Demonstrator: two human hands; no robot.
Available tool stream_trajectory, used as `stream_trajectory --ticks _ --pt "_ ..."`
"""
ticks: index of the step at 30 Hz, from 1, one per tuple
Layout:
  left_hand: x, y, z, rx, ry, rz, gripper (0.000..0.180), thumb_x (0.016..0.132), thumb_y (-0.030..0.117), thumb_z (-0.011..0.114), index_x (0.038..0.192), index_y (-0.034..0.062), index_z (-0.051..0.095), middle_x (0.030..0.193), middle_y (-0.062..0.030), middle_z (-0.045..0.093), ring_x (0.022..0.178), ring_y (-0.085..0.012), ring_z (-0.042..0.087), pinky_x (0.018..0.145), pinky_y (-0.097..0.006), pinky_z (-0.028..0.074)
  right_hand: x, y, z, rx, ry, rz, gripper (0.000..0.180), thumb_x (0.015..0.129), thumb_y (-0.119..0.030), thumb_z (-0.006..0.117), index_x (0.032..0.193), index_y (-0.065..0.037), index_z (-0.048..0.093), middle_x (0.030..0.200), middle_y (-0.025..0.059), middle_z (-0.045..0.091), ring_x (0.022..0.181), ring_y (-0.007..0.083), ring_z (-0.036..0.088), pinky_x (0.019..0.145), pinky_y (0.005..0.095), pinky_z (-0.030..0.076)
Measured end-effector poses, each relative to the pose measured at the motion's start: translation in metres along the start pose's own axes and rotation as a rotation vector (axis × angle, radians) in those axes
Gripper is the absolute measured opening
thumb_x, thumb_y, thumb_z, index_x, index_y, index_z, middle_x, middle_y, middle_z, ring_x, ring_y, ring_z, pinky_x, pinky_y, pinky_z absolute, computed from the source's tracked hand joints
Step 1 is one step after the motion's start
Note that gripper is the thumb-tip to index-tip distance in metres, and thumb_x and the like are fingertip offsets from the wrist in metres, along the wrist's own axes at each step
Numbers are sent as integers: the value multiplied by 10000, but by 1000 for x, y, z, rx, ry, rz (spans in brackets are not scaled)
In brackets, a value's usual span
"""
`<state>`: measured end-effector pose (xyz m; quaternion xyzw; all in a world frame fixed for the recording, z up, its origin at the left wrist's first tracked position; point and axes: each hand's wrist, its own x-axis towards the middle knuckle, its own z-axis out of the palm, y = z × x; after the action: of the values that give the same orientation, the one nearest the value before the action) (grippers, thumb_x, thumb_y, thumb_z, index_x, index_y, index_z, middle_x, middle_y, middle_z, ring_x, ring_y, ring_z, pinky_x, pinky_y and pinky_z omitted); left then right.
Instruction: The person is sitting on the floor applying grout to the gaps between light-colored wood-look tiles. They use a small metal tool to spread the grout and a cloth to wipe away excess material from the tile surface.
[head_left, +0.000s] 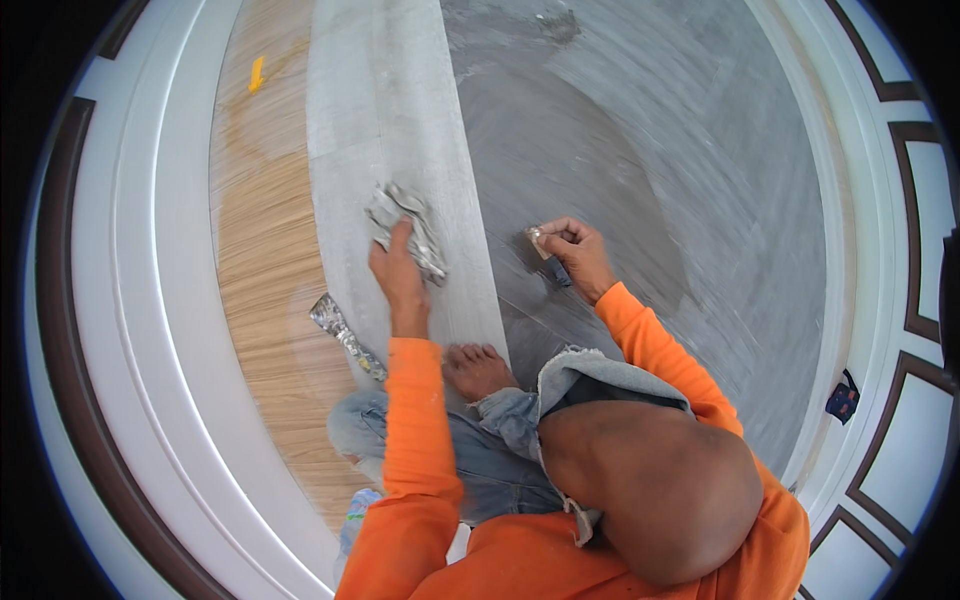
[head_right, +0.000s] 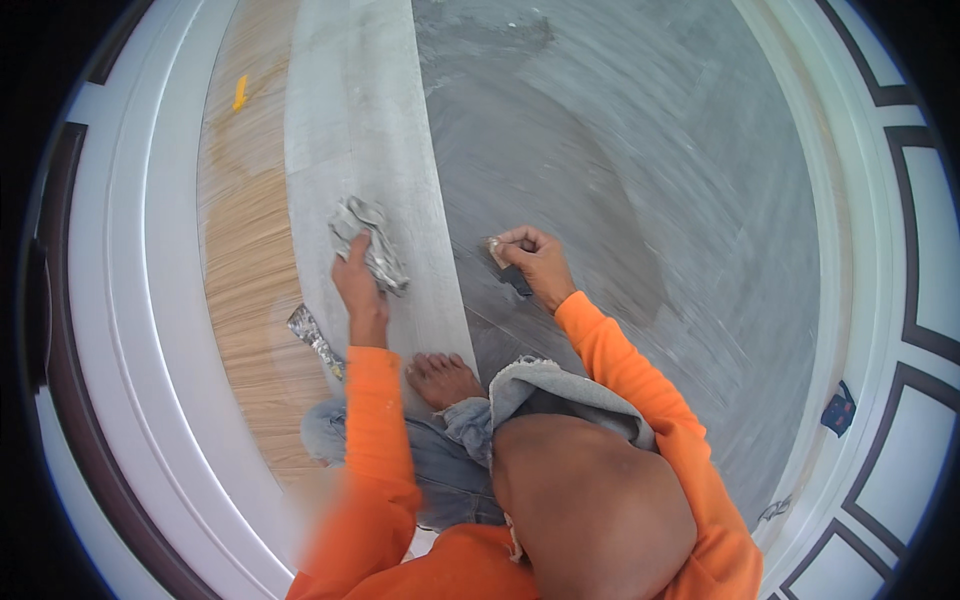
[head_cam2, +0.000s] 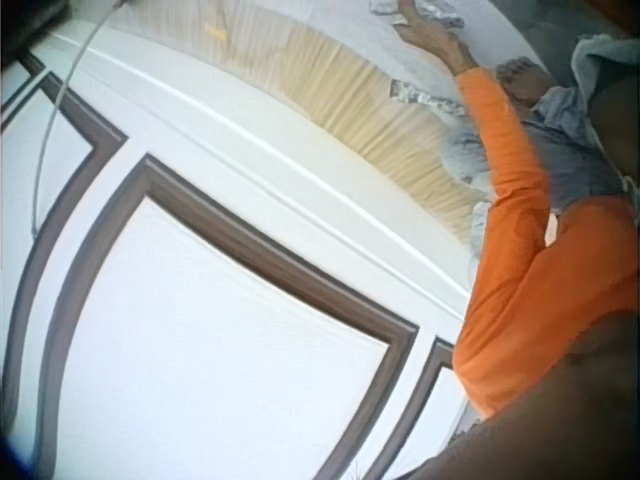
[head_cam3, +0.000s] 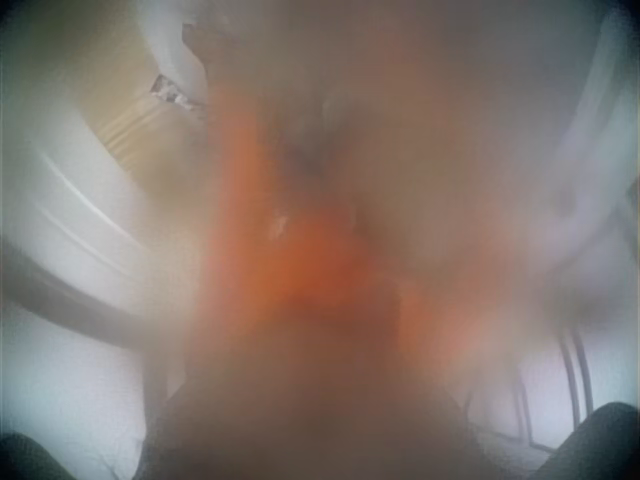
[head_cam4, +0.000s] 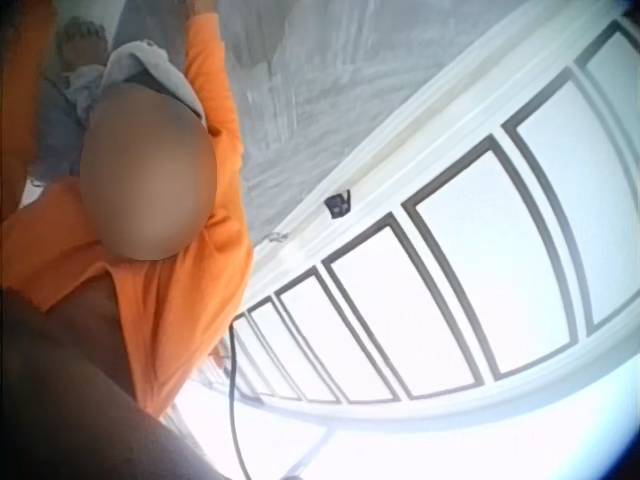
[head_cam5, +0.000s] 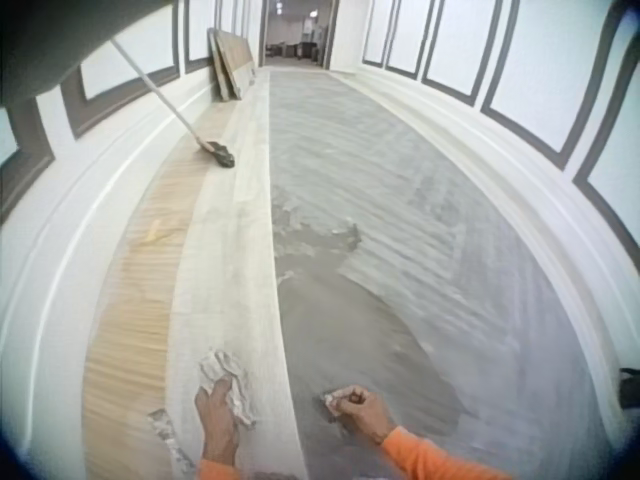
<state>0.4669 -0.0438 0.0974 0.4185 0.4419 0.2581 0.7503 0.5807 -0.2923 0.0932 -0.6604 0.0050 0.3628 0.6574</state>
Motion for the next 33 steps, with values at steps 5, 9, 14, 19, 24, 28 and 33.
stream_trajectory --ticks 5,9,14,19,24,28,33 --pt "55 -5 29 1159 -205 483 539 1052 366 609 1473 29 587 1504 -183 592 1393 -373 543 1176 -516 408 -18 3 -18 42 225 -123 106 961 -87 736 1044 -21 732 945 45 754 828 82 669 778 238 529" --pt "114 -63 67 1657 -164 973 642 1071 501 516 1593 127 494 1663 -120 458 1548 -429 366 1270 -596 261 -11 -41 -46 65 370 -305 111 968 -93 730 1051 -19 722 943 37 731 788 82 642 730 247 522" --pt "130 -91 173 1683 -321 1097 624 1103 500 460 1620 150 468 1691 -91 434 1567 -413 348 1282 -596 239 -24 -88 -94 182 482 -407 96 984 -96 724 1049 -29 703 879 40 689 711 110 610 649 278 515" --pt "80 -169 232 1526 -666 1295 588 1098 469 478 1587 144 498 1662 -88 472 1540 -381 402 1281 -576 251 -18 -75 -92 237 527 -495 69 995 -74 698 1050 -32 704 853 49 678 684 118 589 631 300 518" --pt "-111 -222 228 1393 -1213 1033 575 1022 316 529 1526 40 545 1606 -105 535 1529 -332 430 1299 -545 230 -7 -80 -101 295 485 -537 65 1002 -72 691 1051 -32 705 856 50 679 679 119 587 628 300 518" --pt "-122 -244 208 1217 -1254 1189 510 1036 272 496 1495 79 604 1599 -87 547 1555 -310 397 1311 -555 192 0 -98 -74 254 442 -533 75 1004 -76 694 1057 -24 701 867 51 678 685 118 590 624 295 511" --pt "6 -201 243 1424 -811 1335 535 1009 248 572 1531 138 531 1549 -107 575 1529 -387 406 1242 -650 257 -11 -92 -85 218 464 -546 98 999 -87 704 1063 -13 693 868 50 674 688 117 586 620 290 499"
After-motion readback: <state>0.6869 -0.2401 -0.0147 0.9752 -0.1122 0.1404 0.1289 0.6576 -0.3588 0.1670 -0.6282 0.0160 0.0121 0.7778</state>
